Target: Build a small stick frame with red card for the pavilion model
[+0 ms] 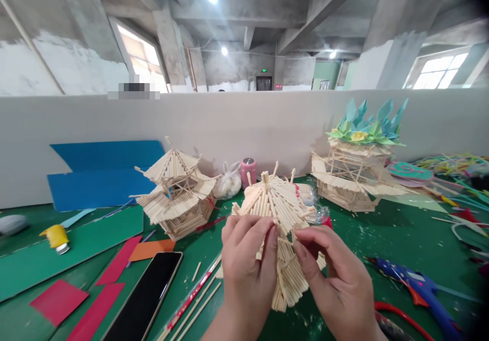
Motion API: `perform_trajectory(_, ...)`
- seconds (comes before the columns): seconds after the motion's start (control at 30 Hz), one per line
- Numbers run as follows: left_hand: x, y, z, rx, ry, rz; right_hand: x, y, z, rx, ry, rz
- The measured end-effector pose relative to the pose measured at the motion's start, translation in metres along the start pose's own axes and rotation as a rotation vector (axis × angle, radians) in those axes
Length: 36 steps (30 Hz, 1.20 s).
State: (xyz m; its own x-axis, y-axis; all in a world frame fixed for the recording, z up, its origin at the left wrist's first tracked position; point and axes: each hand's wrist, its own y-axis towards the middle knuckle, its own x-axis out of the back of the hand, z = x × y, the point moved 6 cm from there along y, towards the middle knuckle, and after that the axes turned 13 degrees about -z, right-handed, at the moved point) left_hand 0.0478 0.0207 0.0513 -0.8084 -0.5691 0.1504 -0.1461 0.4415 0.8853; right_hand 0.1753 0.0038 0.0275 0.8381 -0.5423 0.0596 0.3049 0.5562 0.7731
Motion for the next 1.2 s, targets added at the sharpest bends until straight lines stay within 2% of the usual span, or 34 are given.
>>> perform_trajectory(0.5, 0.001, 0.0, -0.003, -0.027, -0.019, -0.014, -0.005, -0.017, -0.027, -0.151, -0.034, -0.081)
perform_trajectory(1.2, -0.001, -0.002, 0.001, 0.011, -0.038, 0.023, -0.012, -0.017, -0.021, -0.191, 0.102, -0.048)
